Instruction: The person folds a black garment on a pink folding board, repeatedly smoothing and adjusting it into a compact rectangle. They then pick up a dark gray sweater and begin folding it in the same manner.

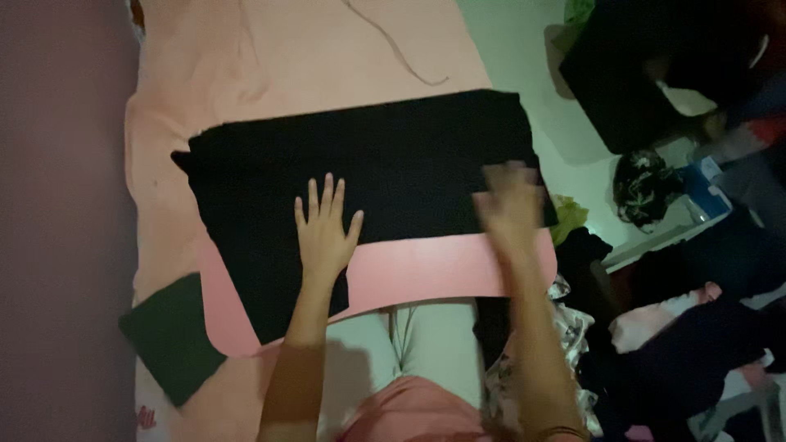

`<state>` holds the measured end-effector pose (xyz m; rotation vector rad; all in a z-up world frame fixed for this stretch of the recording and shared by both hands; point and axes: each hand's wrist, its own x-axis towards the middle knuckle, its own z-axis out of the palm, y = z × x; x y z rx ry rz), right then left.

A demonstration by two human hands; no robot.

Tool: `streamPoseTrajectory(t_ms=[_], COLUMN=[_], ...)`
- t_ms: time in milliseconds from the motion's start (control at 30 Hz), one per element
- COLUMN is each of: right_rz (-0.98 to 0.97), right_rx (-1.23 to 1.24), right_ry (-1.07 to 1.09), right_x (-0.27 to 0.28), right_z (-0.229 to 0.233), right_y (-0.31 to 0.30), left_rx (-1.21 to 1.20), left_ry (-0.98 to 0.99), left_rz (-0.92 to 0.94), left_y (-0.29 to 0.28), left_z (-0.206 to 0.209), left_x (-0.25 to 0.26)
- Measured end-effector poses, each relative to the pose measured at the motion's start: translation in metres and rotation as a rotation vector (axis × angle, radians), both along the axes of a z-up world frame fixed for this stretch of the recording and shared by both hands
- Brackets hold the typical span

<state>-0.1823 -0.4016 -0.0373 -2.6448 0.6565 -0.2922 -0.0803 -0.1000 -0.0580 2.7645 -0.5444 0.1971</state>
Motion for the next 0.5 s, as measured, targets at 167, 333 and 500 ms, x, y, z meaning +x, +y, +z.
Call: streamPoseTrajectory(t_ms=[167, 333, 500], right_rz=[-0.035, 0.429, 0.669], right_rx=[-0.215, -0.113, 0.057], right_ry=[-0.016, -0.279, -0.176], right_x=[-0.027, 0.028, 0.099], right_z=[-0.005, -0.002, -0.005], right_y=[-0.054, 0.042, 0.183], left_rx=[-0.158, -0.61, -0.282], left_ry=[0.029, -0.046, -0.147], left_rz=[-0.038, 0.032, 0.08], left_y=[0.01, 0.039, 0.083], left_z=[-0.002, -0.001, 0.011], left_x=[-0.001, -0.004, 0.001])
